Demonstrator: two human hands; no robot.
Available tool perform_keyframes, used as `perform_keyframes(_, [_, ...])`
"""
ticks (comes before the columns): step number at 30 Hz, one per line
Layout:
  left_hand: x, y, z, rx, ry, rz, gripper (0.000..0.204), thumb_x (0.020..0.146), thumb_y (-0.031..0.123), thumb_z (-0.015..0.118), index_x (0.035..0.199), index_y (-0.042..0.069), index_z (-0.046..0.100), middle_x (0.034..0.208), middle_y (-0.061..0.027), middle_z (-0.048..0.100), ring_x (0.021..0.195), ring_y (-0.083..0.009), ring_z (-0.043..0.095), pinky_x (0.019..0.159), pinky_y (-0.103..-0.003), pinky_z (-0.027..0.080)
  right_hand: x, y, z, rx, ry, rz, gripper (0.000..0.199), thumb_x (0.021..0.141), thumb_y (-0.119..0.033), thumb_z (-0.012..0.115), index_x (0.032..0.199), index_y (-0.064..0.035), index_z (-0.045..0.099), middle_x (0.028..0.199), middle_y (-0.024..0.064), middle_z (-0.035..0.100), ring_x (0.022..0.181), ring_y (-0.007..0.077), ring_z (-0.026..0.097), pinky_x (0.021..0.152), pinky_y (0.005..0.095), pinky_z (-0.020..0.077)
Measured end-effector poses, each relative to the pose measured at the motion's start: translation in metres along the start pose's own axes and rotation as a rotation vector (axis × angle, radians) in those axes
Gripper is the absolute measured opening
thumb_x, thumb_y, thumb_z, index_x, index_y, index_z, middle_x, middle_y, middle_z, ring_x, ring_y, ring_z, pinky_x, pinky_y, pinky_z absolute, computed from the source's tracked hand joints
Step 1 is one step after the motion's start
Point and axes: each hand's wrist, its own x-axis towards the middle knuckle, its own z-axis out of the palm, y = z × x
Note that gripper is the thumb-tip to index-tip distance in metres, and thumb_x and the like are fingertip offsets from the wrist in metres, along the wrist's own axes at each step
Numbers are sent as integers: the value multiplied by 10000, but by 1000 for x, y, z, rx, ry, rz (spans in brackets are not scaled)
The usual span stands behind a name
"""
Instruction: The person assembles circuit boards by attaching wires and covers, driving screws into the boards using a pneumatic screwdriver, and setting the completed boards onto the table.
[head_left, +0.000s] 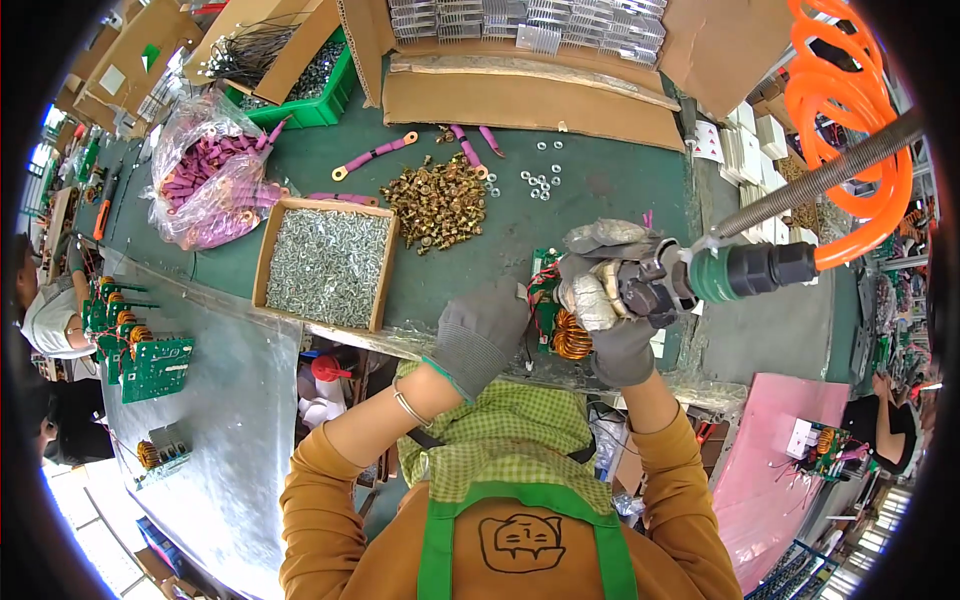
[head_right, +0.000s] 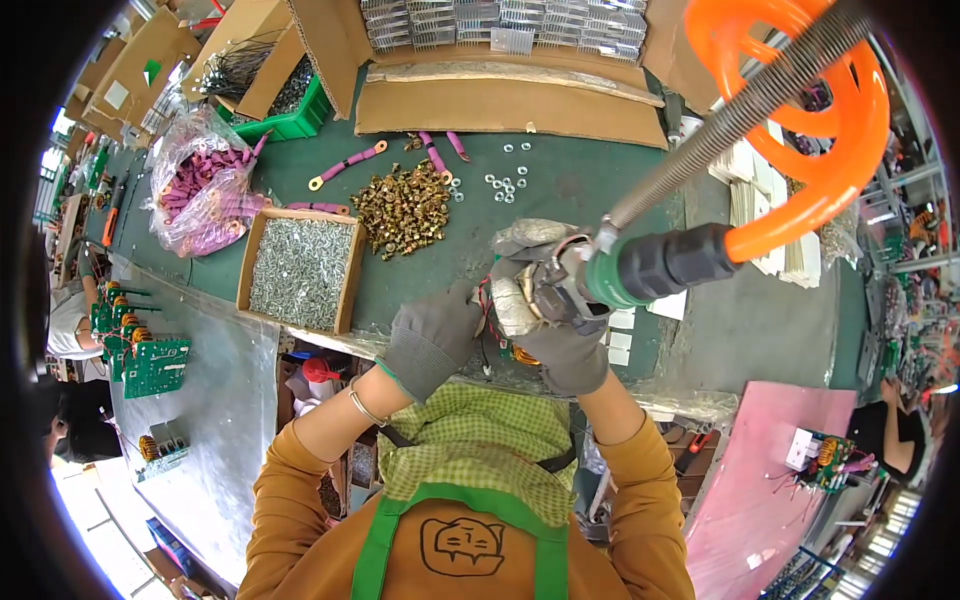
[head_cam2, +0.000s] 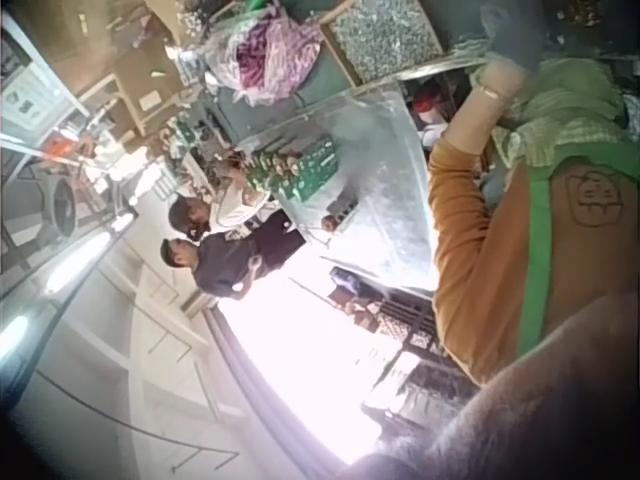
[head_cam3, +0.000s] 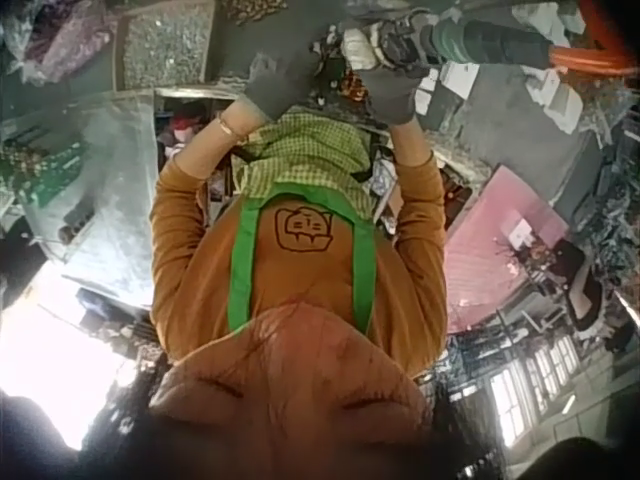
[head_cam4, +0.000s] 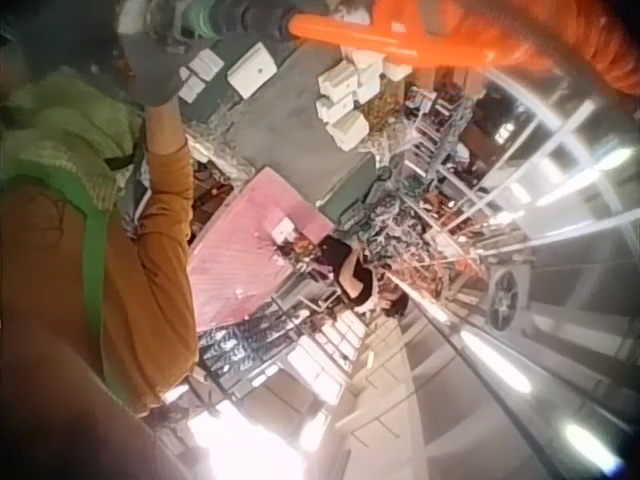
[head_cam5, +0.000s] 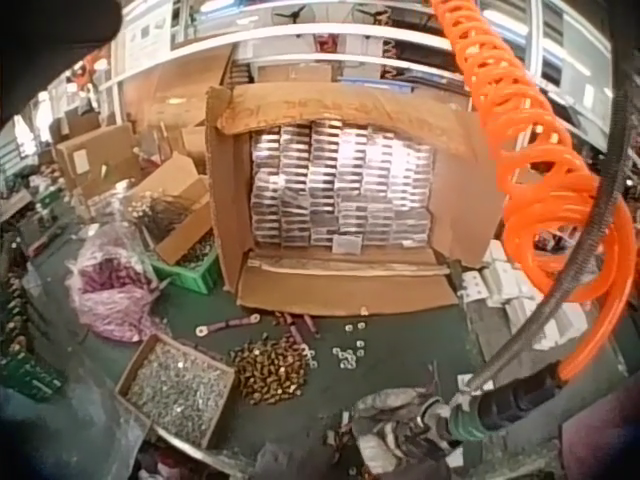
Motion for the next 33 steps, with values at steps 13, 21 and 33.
perform_keyframes(13, [2,-10,-34,-350,-210,-25,140,790,175,667,898,101,717,960,-140,639,883,-300,671,723,-402,550,16,10,-5,-84,13,17,405,906,-65,595,1293,-67,473,1034,67,610,857,200,637,702,351,556])
perform_keyframes(21, [-23,-47,-8,-129,-116,-87,113,769,169,643,782,57,659,857,-136,671,788,-281,681,625,-393,548,79,-73,-58,-92,81,-185,62,989,-149,538,930,-129,538,536,-23,332,403,100,276,406,293,307])
perform_keyframes(33, [-61,-152,-55,-88,63,-342,329,778,305,709,1023,102,624,1040,-136,572,993,-337,616,811,-461,511,149,-32,-273,-531,14,-160,146,986,-142,518,1124,-97,501,848,36,509,720,146,491,667,318,422])
